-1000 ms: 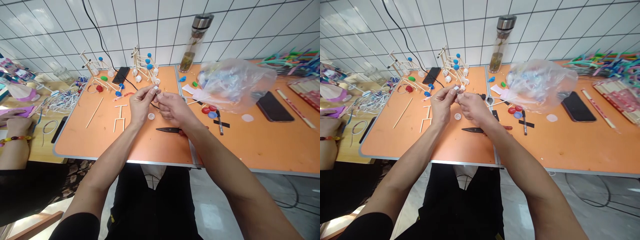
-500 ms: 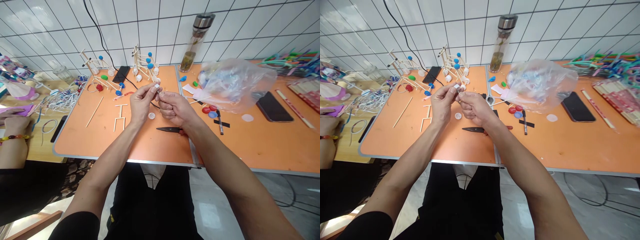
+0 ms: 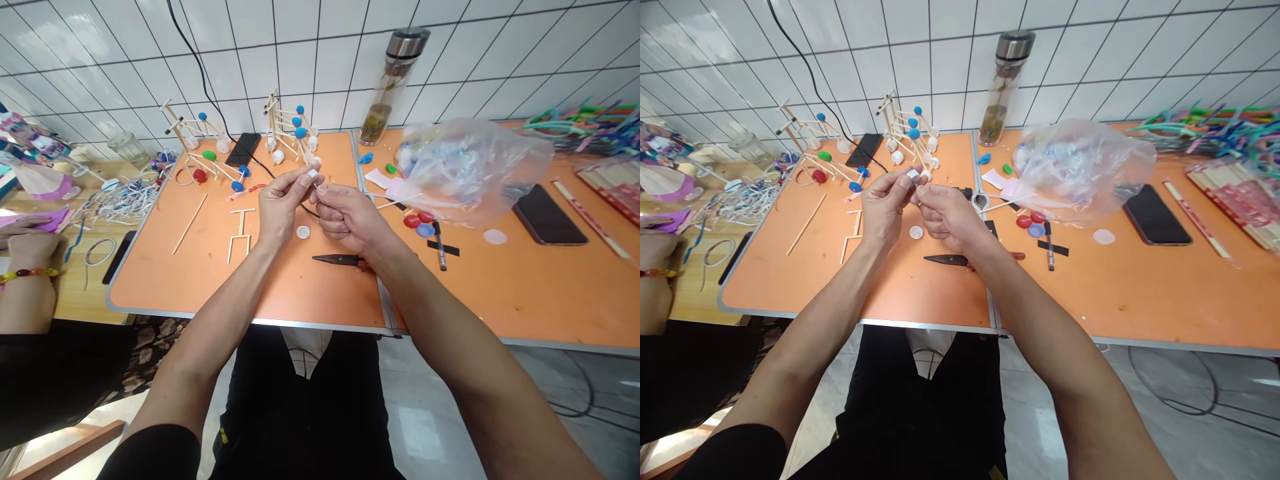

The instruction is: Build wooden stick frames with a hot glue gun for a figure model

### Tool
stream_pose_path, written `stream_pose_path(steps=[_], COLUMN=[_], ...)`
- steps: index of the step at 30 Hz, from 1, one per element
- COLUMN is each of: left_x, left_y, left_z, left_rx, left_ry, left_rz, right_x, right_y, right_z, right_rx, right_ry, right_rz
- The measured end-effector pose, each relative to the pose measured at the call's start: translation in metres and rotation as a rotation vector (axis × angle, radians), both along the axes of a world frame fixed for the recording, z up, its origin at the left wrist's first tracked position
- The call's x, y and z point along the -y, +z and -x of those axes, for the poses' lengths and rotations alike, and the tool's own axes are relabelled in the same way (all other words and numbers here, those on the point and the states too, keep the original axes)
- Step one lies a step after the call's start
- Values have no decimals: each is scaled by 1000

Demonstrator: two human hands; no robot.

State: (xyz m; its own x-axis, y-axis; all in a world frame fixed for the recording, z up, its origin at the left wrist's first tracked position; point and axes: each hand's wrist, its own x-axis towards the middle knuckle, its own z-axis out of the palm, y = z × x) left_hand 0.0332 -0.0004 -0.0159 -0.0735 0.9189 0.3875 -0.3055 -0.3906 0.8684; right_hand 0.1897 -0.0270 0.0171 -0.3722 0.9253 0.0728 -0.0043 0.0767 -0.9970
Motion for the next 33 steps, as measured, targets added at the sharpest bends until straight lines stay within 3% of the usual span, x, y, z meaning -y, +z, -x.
stream_pose_path(steps=[2,3,7,10,13,16,18,19,22,25,28,30,33], left_x=[-1,-2,-7,-7,-2,2,3,2,-2,-4,-4,-3,0], left_y=[0,-2,-12,-13,-7,0,2,1,-3,-8,-10,-11,-8], left_z=[0,-1,1,1,0,-1,-1,-1,0,1,1,1,0], left_rx=[36,41,-13,-32,-6,19,20,10,-56,-105,-98,-85,-62], left_ry=[-18,-17,52,78,47,17,13,15,40,73,78,60,34], left_rz=[22,34,60,32,10,20,32,35,27,26,22,17,28], right_x=[-3,-4,-4,-1,1,0,-2,-2,-2,1,4,5,4], right_y=[1,-1,-13,-16,-7,5,8,7,-2,-12,-15,-13,-5], right_z=[-2,-2,5,9,5,-3,-6,-6,0,7,10,9,3], right_rx=[-140,-122,388,684,380,-44,-160,-165,80,589,883,806,397], right_ry=[115,85,-319,-432,-299,60,199,185,-105,-396,-452,-437,-307], right_rz=[128,100,-356,-493,-325,74,237,237,-67,-437,-522,-517,-334])
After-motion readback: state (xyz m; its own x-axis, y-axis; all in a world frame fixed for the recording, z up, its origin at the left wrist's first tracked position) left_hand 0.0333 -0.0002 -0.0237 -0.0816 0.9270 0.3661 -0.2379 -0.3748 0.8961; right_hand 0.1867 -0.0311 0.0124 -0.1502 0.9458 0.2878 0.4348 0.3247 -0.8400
